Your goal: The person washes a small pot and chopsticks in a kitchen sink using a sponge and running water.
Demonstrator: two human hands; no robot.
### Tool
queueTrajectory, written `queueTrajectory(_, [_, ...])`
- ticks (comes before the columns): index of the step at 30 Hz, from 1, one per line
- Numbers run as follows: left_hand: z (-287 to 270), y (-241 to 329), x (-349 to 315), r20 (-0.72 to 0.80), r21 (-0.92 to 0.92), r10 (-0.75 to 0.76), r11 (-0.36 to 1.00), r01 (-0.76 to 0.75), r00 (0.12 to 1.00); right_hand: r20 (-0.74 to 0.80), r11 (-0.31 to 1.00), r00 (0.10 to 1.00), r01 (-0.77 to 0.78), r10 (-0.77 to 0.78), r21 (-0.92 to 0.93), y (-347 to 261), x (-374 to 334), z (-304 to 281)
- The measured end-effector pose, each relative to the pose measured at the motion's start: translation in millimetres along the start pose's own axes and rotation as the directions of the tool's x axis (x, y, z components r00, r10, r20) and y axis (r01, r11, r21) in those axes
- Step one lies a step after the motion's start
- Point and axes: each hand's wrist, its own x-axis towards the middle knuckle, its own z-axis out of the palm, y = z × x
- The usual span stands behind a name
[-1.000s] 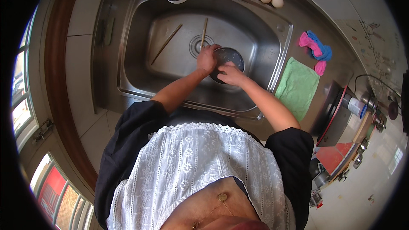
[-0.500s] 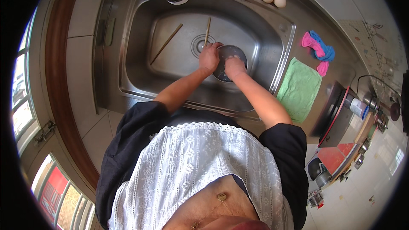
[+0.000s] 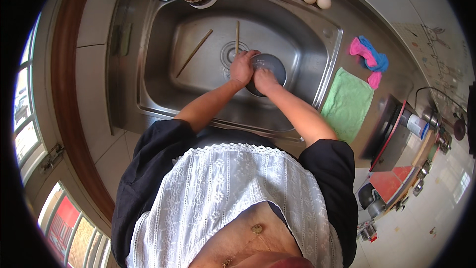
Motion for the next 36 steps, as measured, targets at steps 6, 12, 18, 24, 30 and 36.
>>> queueTrajectory(6, [-2.8,-0.7,1.0,0.024,0.053,-0.004,0.999,0.003,1.0,0.184,0.486,0.908,0.362,-0.376,-0.795,12.0,3.6,-21.5])
queueTrajectory(12, [-1.8,2.2,-2.0,-0.036,0.022,-0.049,0.999,0.05,0.998,0.121,0.629,0.993,0.101,-0.01,-0.771,-14.3,-29.4,-31.2])
queueTrajectory(18, [7.0,-7.1,2.3,0.026,-0.201,-0.03,0.979,0.035,0.999,0.492,0.563,0.868,-0.441,0.069,0.699,-2.1,-0.9,-2.3])
queueTrajectory(24, [9.0,-15.8,3.9,0.318,-0.755,-0.211,0.533,0.382,0.924,0.07,-0.384,0.985,-0.005,0.156,0.923,-13.6,-1.6,-10.6])
queueTrajectory(30, [-22.9,-16.9,1.0,0.199,-0.427,-0.062,0.893,0.143,0.978,-0.025,-0.533,0.942,0.21,0.334,0.82,-3.3,-40.1,-38.3])
queueTrajectory(36, [-55.2,24.0,-26.5,0.032,0.06,0.55,0.833,-0.551,0.835,-0.259,-0.305,0.84,0.435,0.477,0.847,6.0,-103.4,-72.4])
